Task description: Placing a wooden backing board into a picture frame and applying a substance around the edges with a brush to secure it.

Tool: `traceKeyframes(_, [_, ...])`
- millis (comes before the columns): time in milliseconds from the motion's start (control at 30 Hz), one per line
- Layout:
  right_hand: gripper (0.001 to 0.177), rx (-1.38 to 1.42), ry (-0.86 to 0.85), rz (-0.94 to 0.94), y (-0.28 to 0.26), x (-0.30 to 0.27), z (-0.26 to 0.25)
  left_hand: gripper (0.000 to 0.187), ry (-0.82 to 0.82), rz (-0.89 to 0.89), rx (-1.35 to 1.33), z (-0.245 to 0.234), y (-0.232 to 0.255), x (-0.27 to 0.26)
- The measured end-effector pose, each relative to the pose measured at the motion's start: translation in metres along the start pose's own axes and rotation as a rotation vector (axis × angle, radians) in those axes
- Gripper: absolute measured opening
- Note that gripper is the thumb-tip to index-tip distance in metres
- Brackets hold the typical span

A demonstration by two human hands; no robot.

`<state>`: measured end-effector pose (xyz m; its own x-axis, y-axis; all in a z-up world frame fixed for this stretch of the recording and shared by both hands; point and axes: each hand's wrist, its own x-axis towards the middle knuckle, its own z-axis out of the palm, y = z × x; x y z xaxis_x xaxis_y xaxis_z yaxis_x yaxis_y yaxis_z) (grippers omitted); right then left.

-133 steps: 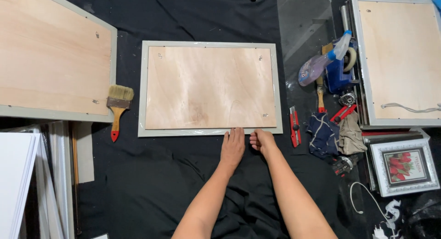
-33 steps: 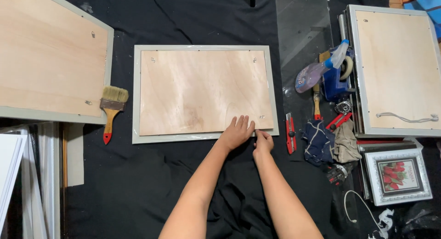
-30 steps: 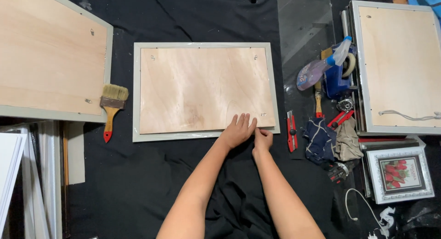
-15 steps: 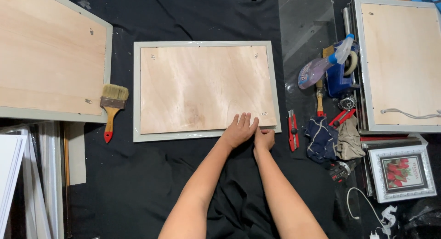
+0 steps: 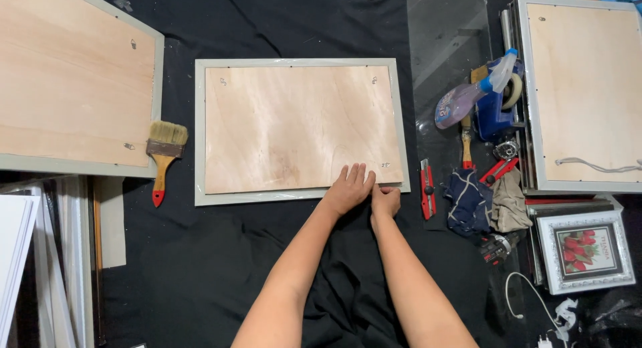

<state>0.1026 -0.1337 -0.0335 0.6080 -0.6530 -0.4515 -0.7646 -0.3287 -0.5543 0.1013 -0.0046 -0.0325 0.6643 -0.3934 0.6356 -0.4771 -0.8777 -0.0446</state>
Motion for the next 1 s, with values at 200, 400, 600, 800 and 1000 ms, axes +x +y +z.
traceKeyframes(200, [0.032,0.2,0.089,-0.006,0.055,0.058,0.006,0.016,-0.1,-0.028,-0.037,0.003,0.0,-0.009])
traceKeyframes(400, [0.033,0.018,0.158,-0.406,-0.036,0.001,-0.048,0.013,-0.187,-0.091,-0.143,-0.004,-0.003,-0.013])
traceKeyframes(600, [0.045,-0.326,0.021,-0.393,-0.046,-0.016,-0.043,0.02,-0.435,-0.187,-0.295,-0.026,-0.01,-0.005])
traceKeyframes(800, [0.043,-0.409,0.053,-0.393,-0.04,-0.012,-0.036,0.035,-0.657,-0.282,-0.332,-0.077,-0.074,0.005])
traceKeyframes(1000, [0.046,-0.22,-0.006,-0.309,-0.036,-0.006,-0.031,0.098,-0.85,-1.163,0.018,-0.172,-0.211,-0.061])
